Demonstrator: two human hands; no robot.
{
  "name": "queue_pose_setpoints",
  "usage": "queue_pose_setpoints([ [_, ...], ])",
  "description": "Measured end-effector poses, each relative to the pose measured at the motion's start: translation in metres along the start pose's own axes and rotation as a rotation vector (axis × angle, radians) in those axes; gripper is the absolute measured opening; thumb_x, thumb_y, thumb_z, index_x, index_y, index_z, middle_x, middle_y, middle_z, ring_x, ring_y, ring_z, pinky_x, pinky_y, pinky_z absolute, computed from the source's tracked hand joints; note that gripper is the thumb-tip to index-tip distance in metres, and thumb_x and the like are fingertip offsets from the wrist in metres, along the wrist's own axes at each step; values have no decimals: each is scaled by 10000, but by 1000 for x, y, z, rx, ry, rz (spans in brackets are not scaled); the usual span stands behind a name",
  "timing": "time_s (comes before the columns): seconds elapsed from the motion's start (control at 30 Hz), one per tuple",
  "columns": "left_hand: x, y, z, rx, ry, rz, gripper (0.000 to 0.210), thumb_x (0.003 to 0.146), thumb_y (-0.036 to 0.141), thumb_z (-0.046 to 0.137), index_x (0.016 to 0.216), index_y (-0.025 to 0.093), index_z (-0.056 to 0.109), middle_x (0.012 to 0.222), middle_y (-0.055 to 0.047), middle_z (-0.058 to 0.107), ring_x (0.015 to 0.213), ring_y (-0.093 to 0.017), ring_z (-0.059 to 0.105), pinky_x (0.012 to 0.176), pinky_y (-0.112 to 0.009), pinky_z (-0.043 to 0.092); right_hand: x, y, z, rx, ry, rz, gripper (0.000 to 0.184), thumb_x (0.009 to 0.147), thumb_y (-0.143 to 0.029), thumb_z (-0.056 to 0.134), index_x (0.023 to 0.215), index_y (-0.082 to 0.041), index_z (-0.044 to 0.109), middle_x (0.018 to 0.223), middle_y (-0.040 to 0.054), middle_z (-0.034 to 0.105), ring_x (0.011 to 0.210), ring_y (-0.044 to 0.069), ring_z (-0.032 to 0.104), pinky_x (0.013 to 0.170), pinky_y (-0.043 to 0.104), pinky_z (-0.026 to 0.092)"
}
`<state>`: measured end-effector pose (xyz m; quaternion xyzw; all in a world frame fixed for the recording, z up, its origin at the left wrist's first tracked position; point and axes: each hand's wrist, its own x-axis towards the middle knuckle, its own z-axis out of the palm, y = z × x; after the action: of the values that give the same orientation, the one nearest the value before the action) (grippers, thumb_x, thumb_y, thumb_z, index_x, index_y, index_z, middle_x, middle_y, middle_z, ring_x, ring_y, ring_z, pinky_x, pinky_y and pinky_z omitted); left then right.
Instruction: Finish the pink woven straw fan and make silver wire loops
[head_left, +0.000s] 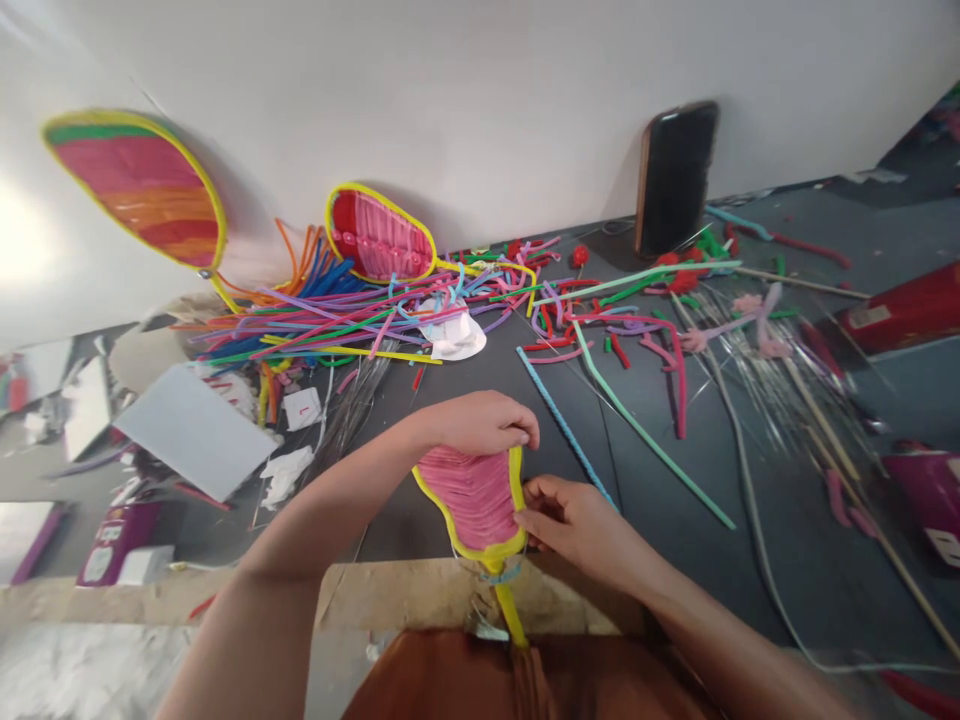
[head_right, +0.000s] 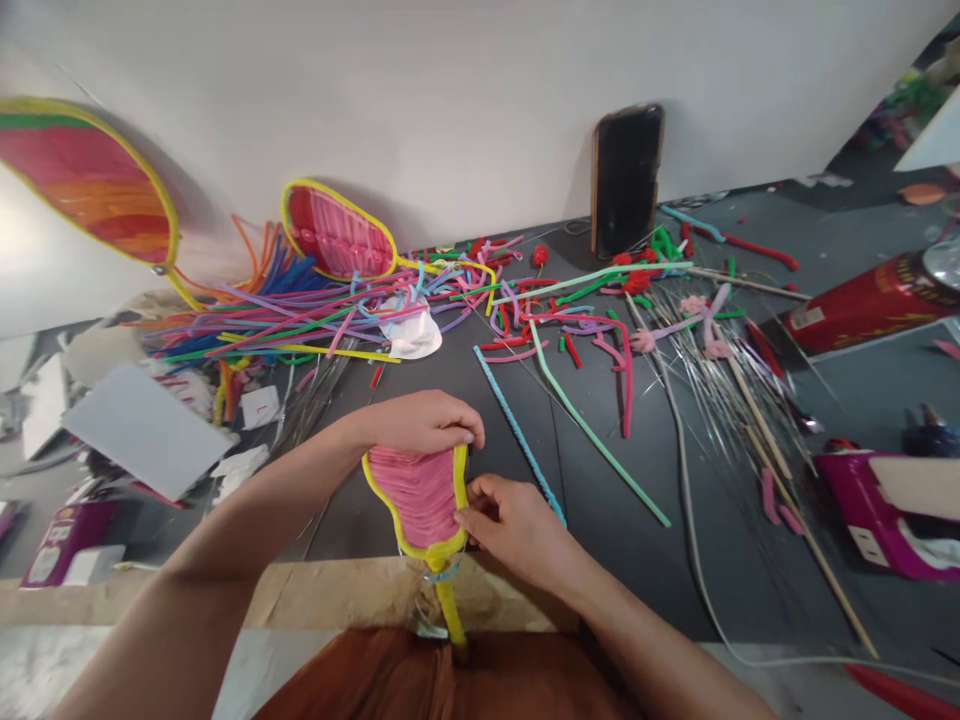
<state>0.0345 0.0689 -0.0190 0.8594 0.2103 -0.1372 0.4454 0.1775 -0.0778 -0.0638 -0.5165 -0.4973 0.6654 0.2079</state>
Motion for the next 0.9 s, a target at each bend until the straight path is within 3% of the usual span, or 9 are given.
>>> queue_pose_setpoints([
  [0.13,-5,1,-2,34,-41,89,166,807,271,552,897,215,680,852,3,650,795,-117,591,710,-194,396,0,1,2,26,20,16,140,805,-298,527,706,-202,506,606,-30,579,564,114,531,552,223,389],
  [0.33,-6,1,0,46,-22,57,113,776,257,600,810,215,699,767,13,605,725,-103,566,668,-186,386,-5,1,0,180,-109,89,208,844,-380,473,878,-188,546,693,5,617,613,137,581,563,237,434],
  [0.43,-5,1,4,51,21,37,98,767,239,599,771,212,693,767,17,607,738,-103,569,679,-186,383,-8,0,0,250,-139,106,247,841,-418,481,860,-180,543,696,8,613,628,137,582,590,245,451],
  [0.57,-5,2,7,57,67,24,90,756,231,603,744,208,689,762,20,615,732,-103,572,676,-186,384,-9,-2,4,163,-84,88,170,791,-359,566,775,-194,528,652,-20,593,603,126,556,582,229,427],
  [0.77,-6,1,7,30,63,17,92,750,243,608,759,215,695,761,26,616,718,-96,570,664,-182,382,-9,-5,7,9,-33,30,125,795,-280,541,705,-193,530,614,-27,581,594,129,541,596,231,406],
  [0.9,-4,-1,8,27,57,11,99,744,241,604,762,212,697,763,25,626,711,-96,570,650,-181,377,-11,-2,4,65,-58,26,148,831,-308,496,761,-189,547,648,-11,598,618,137,562,615,240,428],
])
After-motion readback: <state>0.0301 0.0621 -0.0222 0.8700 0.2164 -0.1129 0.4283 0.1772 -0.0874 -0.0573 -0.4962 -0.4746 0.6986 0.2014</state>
